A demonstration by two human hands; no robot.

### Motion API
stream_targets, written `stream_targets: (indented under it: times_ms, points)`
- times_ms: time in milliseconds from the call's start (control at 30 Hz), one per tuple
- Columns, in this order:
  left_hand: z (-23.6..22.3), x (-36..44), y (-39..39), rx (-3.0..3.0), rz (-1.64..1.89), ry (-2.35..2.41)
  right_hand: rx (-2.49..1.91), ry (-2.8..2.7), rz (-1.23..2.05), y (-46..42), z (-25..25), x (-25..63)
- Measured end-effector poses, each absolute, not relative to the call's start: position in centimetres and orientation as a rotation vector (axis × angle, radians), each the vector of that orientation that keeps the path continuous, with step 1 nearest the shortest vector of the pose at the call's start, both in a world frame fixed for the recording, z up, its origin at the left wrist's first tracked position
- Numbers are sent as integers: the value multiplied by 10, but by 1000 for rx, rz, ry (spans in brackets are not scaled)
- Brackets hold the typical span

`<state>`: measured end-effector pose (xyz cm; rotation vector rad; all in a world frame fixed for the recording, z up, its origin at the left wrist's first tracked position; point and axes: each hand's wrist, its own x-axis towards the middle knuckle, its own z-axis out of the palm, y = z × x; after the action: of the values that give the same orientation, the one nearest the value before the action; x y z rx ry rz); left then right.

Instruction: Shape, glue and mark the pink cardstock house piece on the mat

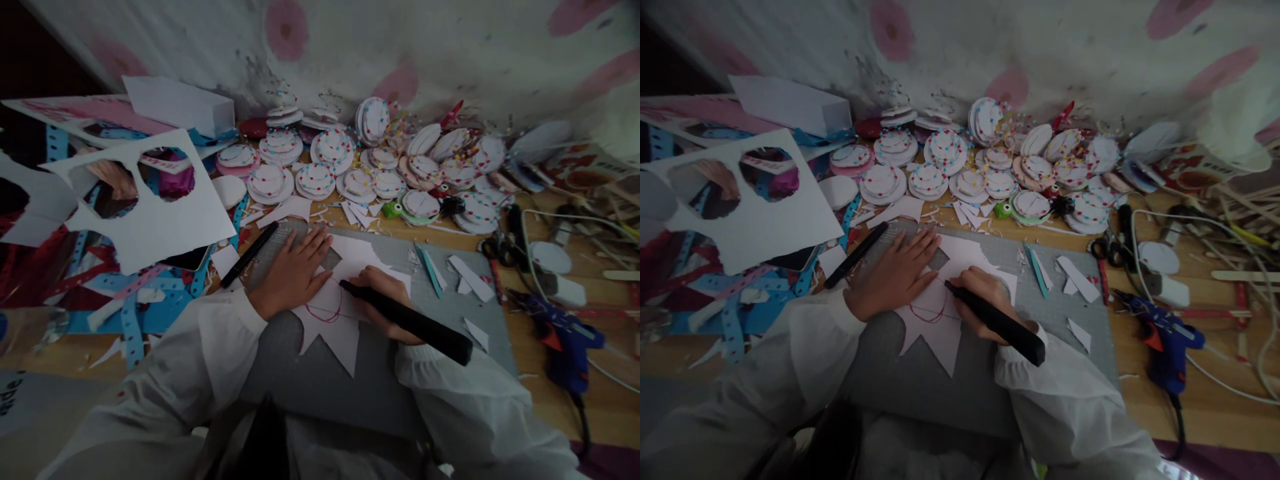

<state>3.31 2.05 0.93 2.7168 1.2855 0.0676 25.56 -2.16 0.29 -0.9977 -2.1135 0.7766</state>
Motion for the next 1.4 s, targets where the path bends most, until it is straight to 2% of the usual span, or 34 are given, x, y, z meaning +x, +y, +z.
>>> stream_targets:
  times_ms: [600,1400]
  points:
    - [5,33,20,2721,110,1300,-1097,-2124,558,-37,18,235]
    - [2,33,19,2729,150,1311,-1278,-1981,659,-60,14,229]
